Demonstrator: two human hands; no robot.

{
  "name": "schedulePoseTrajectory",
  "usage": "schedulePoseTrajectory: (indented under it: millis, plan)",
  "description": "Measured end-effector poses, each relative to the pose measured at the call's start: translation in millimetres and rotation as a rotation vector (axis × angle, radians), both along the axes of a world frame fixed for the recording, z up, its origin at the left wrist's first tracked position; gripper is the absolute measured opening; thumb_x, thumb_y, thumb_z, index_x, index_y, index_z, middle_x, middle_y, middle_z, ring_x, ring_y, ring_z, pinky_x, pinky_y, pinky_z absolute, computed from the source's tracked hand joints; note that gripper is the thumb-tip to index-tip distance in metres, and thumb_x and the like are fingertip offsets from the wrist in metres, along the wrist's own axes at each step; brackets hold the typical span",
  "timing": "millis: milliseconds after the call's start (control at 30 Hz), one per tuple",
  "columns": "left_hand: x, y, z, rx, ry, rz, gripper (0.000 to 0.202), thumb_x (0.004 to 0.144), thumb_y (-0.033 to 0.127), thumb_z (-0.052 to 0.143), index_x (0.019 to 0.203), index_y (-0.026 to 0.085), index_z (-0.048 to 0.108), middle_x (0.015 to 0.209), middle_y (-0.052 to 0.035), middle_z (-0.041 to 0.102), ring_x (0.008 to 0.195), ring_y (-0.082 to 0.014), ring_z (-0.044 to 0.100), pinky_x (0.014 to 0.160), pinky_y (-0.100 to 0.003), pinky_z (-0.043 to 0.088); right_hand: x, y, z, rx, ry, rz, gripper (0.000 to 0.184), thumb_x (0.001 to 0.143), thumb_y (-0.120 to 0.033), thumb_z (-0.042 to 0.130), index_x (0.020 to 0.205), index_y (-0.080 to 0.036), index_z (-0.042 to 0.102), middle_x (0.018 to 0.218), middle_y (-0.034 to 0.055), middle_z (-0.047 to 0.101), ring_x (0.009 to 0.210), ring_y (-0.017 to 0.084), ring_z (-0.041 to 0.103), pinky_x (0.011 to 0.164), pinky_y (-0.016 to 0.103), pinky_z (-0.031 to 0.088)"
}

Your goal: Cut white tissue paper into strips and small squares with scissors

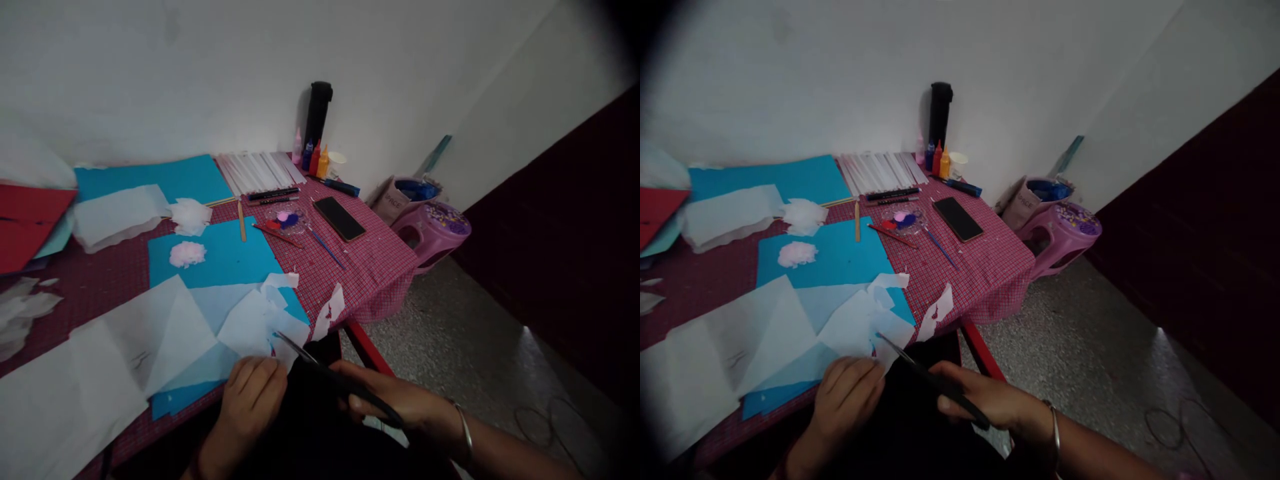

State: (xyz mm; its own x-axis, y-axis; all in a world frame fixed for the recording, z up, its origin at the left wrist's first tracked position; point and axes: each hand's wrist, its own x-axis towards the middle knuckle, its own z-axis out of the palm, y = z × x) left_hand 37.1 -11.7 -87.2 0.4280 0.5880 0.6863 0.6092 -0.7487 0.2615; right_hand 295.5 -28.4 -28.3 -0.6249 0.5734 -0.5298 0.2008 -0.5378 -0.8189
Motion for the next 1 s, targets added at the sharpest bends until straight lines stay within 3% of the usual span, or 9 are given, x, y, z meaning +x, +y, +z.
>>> schedulePoseTrajectory:
  millis: [233, 367, 533, 800, 900, 1000]
  plan:
    - [10.6, -10.3, 6.9, -0.009, 0.044, -0.119, 0.024, 0.091, 0.005, 0.043, 0.097, 0.013, 0.065, 0.083, -0.0075, 0.068, 0.08, -0.0187, 0.06, 0.078, -0.036, 0.047, 5.0, -3.2, 10.9, 0.016, -0.034, 0.004, 0.072, 0.074, -0.07, 0.06, 0.12, -0.016, 0.05, 0.084, 0.0009, 0.047, 0.071, 0.012, 0.042, 0.061, 0.024, 0.034]
    - [17.2, -11.8, 0.1, -0.039, 0.081, -0.191, 0.024, 0.09, 0.003, 0.044, 0.097, 0.013, 0.065, 0.083, -0.0073, 0.067, 0.078, -0.0181, 0.059, 0.076, -0.035, 0.048, 4.1, -3.7, 3.5, 0.016, 0.005, -0.025, 0.069, 0.076, -0.067, 0.061, 0.121, -0.017, 0.049, 0.085, 0.0005, 0.048, 0.069, 0.011, 0.043, 0.062, 0.025, 0.036]
    - [20.5, -11.9, -5.7, -0.014, 0.082, -0.187, 0.024, 0.09, 0.004, 0.043, 0.089, 0.014, 0.065, 0.077, -0.005, 0.066, 0.073, -0.017, 0.055, 0.071, -0.033, 0.046, 1.5, 4.0, -1.6, 0.037, -0.001, -0.006, 0.065, 0.076, -0.063, 0.065, 0.119, -0.018, 0.05, 0.089, 0.0004, 0.047, 0.07, 0.01, 0.044, 0.062, 0.023, 0.038]
    - [25.0, -8.7, -5.3, 0.017, 0.023, -0.198, 0.024, 0.092, 0.008, 0.042, 0.087, 0.012, 0.065, 0.074, -0.006, 0.065, 0.071, -0.0169, 0.054, 0.068, -0.032, 0.043, -1.7, -1.3, -15.3, 0.009, -0.022, -0.102, 0.063, 0.071, -0.062, 0.07, 0.11, -0.016, 0.052, 0.073, -0.0051, 0.044, 0.053, 0.004, 0.037, 0.047, 0.017, 0.03]
    - [25.7, -8.3, -6.3, 0.036, -0.006, -0.195, 0.022, 0.091, 0.006, 0.044, 0.086, 0.011, 0.065, 0.073, -0.006, 0.064, 0.071, -0.0173, 0.053, 0.069, -0.033, 0.043, -0.8, -3.5, -23.4, -0.023, -0.014, -0.086, 0.062, 0.073, -0.063, 0.068, 0.11, -0.016, 0.051, 0.07, -0.0061, 0.045, 0.048, 0.003, 0.037, 0.044, 0.017, 0.029]
    - [24.9, -9.9, -8.6, 0.012, -0.008, -0.21, 0.021, 0.09, 0.005, 0.045, 0.085, 0.01, 0.064, 0.073, -0.0061, 0.063, 0.071, -0.0173, 0.051, 0.069, -0.033, 0.042, 1.7, -1.7, -24.1, 0.022, 0.01, -0.037, 0.063, 0.074, -0.063, 0.067, 0.112, -0.016, 0.05, 0.076, -0.0041, 0.046, 0.056, 0.005, 0.041, 0.05, 0.018, 0.033]
